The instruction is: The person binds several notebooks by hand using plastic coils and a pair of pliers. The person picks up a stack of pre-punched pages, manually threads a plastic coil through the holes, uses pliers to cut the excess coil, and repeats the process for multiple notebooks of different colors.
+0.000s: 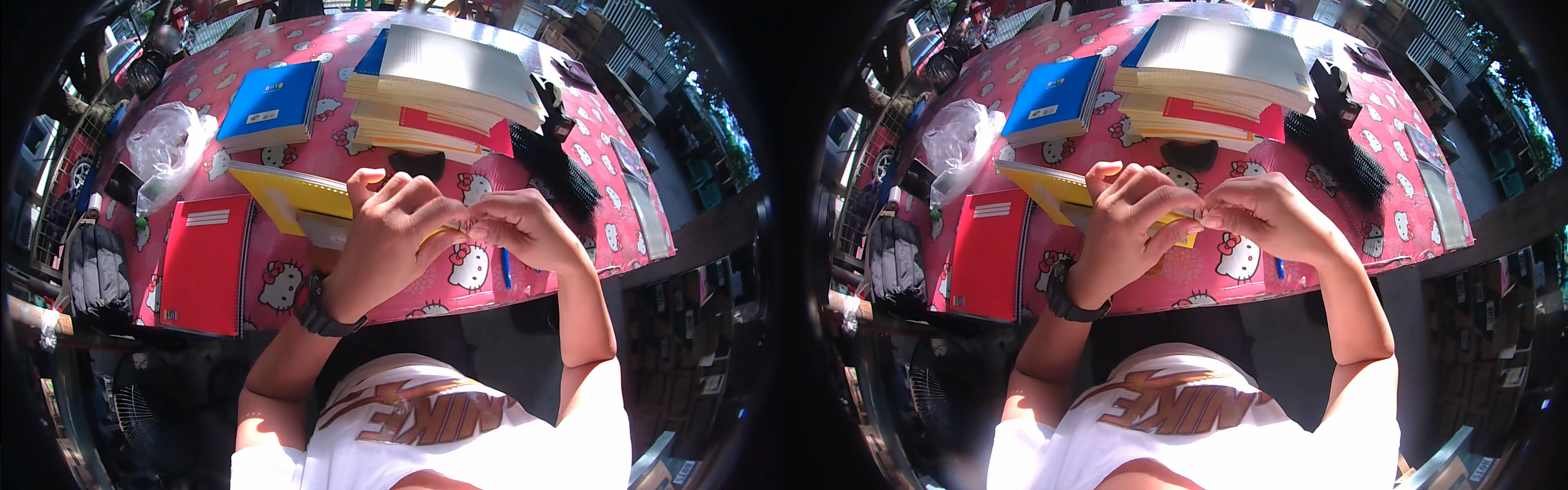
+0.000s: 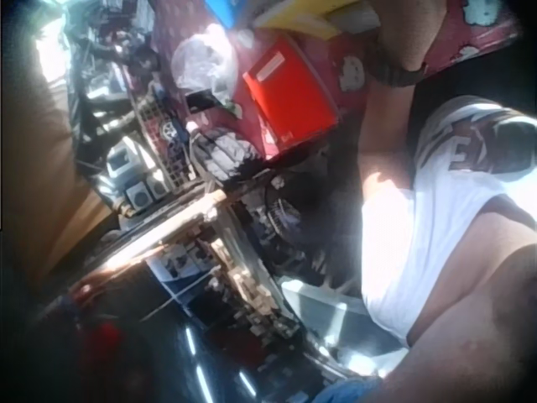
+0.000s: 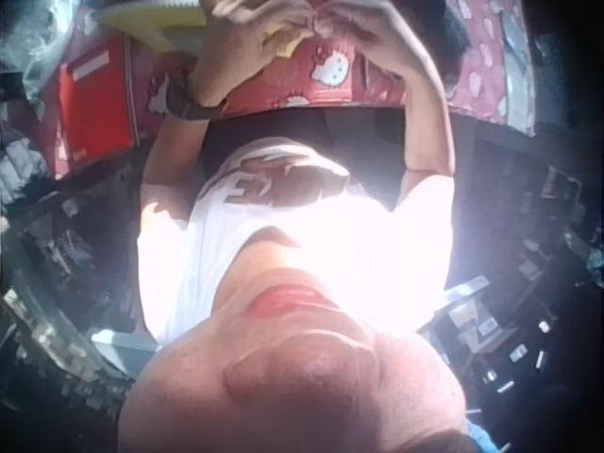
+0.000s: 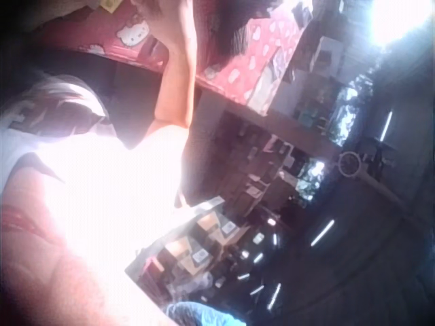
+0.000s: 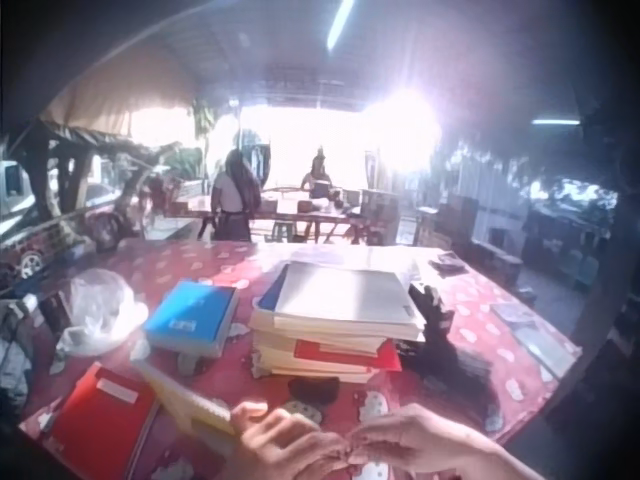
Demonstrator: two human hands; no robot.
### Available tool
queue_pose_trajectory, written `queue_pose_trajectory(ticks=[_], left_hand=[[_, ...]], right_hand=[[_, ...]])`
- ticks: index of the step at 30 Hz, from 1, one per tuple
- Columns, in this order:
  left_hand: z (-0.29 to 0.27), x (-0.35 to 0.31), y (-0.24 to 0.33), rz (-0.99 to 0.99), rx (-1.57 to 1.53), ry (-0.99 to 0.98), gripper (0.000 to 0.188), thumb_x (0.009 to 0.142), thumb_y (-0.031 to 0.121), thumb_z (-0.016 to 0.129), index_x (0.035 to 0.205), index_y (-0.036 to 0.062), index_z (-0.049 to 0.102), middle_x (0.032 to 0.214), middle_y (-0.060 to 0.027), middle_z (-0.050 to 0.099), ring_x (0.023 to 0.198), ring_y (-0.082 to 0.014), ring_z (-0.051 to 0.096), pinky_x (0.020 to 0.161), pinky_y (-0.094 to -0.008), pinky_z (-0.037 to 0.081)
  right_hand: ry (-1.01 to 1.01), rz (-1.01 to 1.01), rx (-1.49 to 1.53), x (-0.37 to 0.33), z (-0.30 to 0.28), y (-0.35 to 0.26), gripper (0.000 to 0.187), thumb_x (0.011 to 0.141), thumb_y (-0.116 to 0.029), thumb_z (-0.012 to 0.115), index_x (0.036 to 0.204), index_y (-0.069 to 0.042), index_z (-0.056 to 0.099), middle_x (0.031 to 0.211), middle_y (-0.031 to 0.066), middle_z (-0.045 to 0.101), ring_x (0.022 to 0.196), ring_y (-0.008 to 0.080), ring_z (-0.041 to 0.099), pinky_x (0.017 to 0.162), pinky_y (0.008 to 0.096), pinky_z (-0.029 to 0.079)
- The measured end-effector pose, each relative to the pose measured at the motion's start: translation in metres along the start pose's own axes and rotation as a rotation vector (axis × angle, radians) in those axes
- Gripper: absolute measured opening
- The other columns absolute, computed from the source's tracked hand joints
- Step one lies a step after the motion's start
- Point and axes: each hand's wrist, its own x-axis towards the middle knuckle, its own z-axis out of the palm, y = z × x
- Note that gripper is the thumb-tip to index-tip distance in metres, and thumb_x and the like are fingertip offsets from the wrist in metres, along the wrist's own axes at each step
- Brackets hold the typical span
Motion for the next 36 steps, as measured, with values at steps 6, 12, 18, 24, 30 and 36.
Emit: queue_pose_trajectory(ticks=[6, 12, 18, 24, 30, 36], left_hand=[[-0.002, 0.006, 0.012, -0.006, -0.003, -0.081, 0.015, 0.076, 0.031, 0.068, 0.084, 0.0191, 0.063, 0.075, 0.0032, 0.056, 0.078, -0.016, 0.056, 0.084, -0.0401, 0.028], [-0.006, 0.001, 0.006, -0.02, -0.039, -0.059, 0.016, 0.077, 0.029, 0.068, 0.089, 0.0194, 0.063, 0.078, 0.004, 0.058, 0.075, -0.0159, 0.056, 0.081, -0.0386, 0.029], [-0.003, -0.003, 0.007, 0.0, 0.17, -0.066, 0.02, 0.076, 0.028, 0.069, 0.095, 0.0218, 0.063, 0.08, 0.0046, 0.058, 0.078, -0.0146, 0.056, 0.082, -0.0387, 0.029], [0.001, -0.004, -0.001, 0.048, 0.001, -0.058, 0.024, 0.079, 0.031, 0.067, 0.102, 0.0264, 0.065, 0.08, 0.0082, 0.058, 0.079, -0.013, 0.056, 0.084, -0.0389, 0.028], [0.006, 0.0, 0.006, 0.0, 0.135, 0.022, 0.019, 0.078, 0.029, 0.068, 0.097, 0.0256, 0.065, 0.08, 0.0084, 0.058, 0.077, -0.0133, 0.055, 0.08, -0.0405, 0.029], [0.002, -0.002, -0.003, 0.021, -0.04, 0.004, 0.023, 0.074, 0.031, 0.071, 0.095, 0.0229, 0.064, 0.082, 0.0088, 0.059, 0.081, -0.012, 0.055, 0.081, -0.0388, 0.029]], right_hand=[[0.205, 0.414, -0.212, 0.025, 0.007, 0.164, 0.06, 0.08, -0.045, 0.068, 0.12, -0.004, 0.049, 0.103, 0.0193, 0.063, 0.093, 0.0323, 0.063, 0.08, 0.0382, 0.05], [0.549, 0.426, -0.316, 0.075, 0.074, 0.185, 0.045, 0.077, -0.019, 0.068, 0.11, -0.003, 0.043, 0.095, 0.0237, 0.058, 0.089, 0.0419, 0.058, 0.075, 0.0475, 0.046], [0.469, 0.258, -0.238, 0.041, 0.045, 0.188, 0.025, 0.069, 0.0, 0.06, 0.093, -0.003, 0.054, 0.084, 0.0176, 0.058, 0.077, 0.0348, 0.06, 0.068, 0.0418, 0.047], [0.235, 0.226, 0.01, -0.018, 0.017, 0.115, 0.028, 0.085, -0.021, 0.063, 0.105, -0.002, 0.057, 0.089, 0.0124, 0.062, 0.084, 0.0256, 0.062, 0.075, 0.0359, 0.049], [0.412, 0.126, 0.035, -0.059, 0.026, 0.004, 0.038, 0.073, -0.005, 0.077, 0.103, -0.002, 0.055, 0.084, 0.0048, 0.059, 0.072, 0.0094, 0.056, 0.065, 0.0228, 0.048], [0.532, 0.098, -0.302, -0.057, 0.03, -0.008, 0.013, 0.083, -0.006, 0.065, 0.09, 0.0, 0.056, 0.076, 0.0086, 0.057, 0.063, 0.0188, 0.055, 0.059, 0.0259, 0.044]])
